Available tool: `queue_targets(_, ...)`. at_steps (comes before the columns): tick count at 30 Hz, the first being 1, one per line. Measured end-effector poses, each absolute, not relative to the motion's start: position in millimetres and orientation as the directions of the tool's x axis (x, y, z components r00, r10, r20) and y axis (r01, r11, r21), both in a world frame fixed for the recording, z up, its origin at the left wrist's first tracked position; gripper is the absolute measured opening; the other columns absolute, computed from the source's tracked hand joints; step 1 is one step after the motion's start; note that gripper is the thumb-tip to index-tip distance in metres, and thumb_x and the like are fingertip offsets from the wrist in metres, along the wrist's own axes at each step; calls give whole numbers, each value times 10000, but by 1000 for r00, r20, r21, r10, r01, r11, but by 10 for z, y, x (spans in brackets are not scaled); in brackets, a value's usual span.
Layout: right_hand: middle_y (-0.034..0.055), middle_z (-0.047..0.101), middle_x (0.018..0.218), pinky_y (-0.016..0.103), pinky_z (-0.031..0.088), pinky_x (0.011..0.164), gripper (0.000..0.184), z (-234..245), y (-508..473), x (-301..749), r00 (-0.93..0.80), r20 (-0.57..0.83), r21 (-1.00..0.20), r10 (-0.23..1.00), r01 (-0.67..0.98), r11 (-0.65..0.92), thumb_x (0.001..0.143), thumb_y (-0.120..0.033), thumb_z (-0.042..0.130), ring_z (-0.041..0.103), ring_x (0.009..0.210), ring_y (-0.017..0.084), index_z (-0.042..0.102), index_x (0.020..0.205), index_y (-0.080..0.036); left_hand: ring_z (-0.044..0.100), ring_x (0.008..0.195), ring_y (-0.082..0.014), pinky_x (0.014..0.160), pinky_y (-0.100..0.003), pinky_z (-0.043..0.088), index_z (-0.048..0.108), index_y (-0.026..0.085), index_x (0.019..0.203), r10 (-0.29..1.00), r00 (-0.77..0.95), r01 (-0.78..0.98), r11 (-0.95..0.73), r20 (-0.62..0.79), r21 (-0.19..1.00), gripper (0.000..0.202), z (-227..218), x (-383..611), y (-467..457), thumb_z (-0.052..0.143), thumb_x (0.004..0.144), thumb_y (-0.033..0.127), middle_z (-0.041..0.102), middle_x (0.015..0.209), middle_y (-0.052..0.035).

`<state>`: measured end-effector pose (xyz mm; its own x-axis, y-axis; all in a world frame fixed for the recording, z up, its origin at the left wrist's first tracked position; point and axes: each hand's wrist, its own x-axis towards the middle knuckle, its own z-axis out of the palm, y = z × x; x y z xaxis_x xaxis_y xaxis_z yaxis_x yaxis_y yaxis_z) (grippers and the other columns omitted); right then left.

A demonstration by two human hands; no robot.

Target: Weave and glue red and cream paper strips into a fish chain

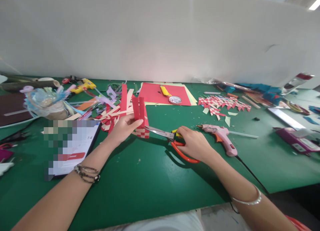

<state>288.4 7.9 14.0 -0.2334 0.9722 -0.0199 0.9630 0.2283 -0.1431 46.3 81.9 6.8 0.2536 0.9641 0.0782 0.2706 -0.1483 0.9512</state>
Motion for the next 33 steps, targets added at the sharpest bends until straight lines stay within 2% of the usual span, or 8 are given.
queue_targets(6,26,609,868,253,210,496,193,120,85,2895,-255,-16,-127,967,960,251,798,-371,509,575,664,157,502,852,-186,662,731,-197,590,-278,554,663,179,927,969,246,287,-83,10,954,369,81,471,805,614,700,466,709,889,-50)
queue_targets(9,24,608,862,254,213,498,208,108,94,2913,-275,-18,-108,961,956,271,805,-389,504,574,655,154,510,858,-188,650,663,-178,557,-269,544,658,181,886,963,269,290,-84,3,953,351,79,472,806,612,701,476,700,824,-35)
queue_targets(12,24,607,856,253,215,501,223,113,103,2927,-292,-19,-101,956,952,289,803,-406,511,570,655,152,517,859,-190,636,627,-175,550,-276,530,655,185,837,958,286,314,-91,-3,945,331,67,471,812,604,703,483,682,742,-16)
queue_targets(17,16,601,833,244,218,512,179,138,98,2939,-338,-49,-149,940,933,328,801,-370,520,545,631,134,513,815,-192,611,666,-169,610,-276,495,650,176,774,955,287,410,-194,76,891,283,35,466,824,597,719,449,660,738,-17)
queue_targets(21,14,592,800,236,229,520,161,147,93,2934,-356,-63,-190,932,921,339,798,-349,523,525,626,127,512,792,-189,579,611,-153,575,-268,477,634,176,765,949,308,394,-190,65,899,283,13,470,818,584,735,453,627,684,-6)
queue_targets(26,15,593,786,227,253,538,174,142,92,2923,-357,-61,-256,932,908,331,809,-360,517,510,638,124,527,775,-190,602,700,-174,649,-286,495,642,173,798,951,289,368,-219,113,904,286,24,495,791,588,739,448,649,766,-26)
queue_targets(31,8,574,731,222,258,536,167,140,100,2932,-345,-61,-306,937,900,312,783,-340,533,466,605,117,516,716,-188,578,546,-148,513,-261,485,623,182,838,964,260,345,-143,52,928,315,56,489,776,604,721,474,609,670,0)
queue_targets(33,4,563,708,222,257,534,174,131,108,2943,-347,-61,-332,936,891,309,774,-337,531,447,592,113,502,688,-189,573,552,-144,521,-258,479,620,189,872,965,252,325,-157,75,932,328,66,476,789,612,718,479,608,683,-1)
